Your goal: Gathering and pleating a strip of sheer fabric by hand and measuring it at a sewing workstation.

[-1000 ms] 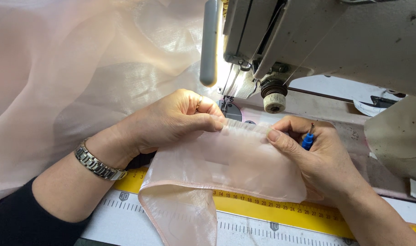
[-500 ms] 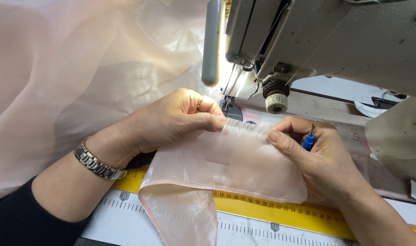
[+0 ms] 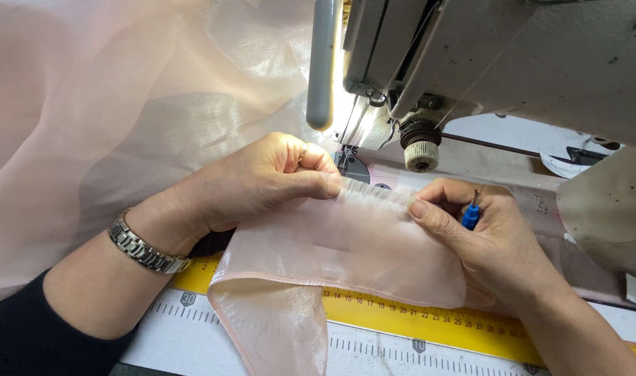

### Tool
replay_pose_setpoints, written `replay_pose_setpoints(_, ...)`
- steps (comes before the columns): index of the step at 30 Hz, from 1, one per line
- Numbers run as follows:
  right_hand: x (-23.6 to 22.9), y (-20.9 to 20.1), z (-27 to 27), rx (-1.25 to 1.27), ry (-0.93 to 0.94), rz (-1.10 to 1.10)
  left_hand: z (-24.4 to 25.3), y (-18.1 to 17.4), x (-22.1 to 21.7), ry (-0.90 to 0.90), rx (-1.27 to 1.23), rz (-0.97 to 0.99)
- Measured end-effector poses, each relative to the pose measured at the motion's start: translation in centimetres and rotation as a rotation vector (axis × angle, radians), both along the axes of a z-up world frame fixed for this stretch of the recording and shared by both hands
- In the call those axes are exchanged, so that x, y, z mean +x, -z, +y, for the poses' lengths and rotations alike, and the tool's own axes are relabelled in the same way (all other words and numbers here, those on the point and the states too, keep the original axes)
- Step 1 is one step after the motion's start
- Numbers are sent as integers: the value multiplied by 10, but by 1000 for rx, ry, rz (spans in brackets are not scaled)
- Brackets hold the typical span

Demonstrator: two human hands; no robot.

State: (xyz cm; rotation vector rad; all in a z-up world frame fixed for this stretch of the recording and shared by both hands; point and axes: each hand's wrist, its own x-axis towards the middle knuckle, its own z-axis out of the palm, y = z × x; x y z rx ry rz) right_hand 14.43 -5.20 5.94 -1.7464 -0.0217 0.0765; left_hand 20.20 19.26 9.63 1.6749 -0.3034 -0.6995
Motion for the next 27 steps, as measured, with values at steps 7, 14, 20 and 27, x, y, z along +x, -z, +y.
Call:
replay_pose_setpoints(7, 1, -5, -2, -154, 8, 40, -3, -8, -4, -36, 68, -6)
replay_pose_setpoints(14, -1, -7, -1, -118, 24, 74, -2, -6, -3, -38, 73, -4)
replay_pose_setpoints(20, 1, -1, -7, -179, -27, -13, -1, -1, 0, -19, 46, -22)
replay_pose_setpoints(27, 0, -10, -2, -41, 173, 204, 0, 0, 1, -30, 58, -28)
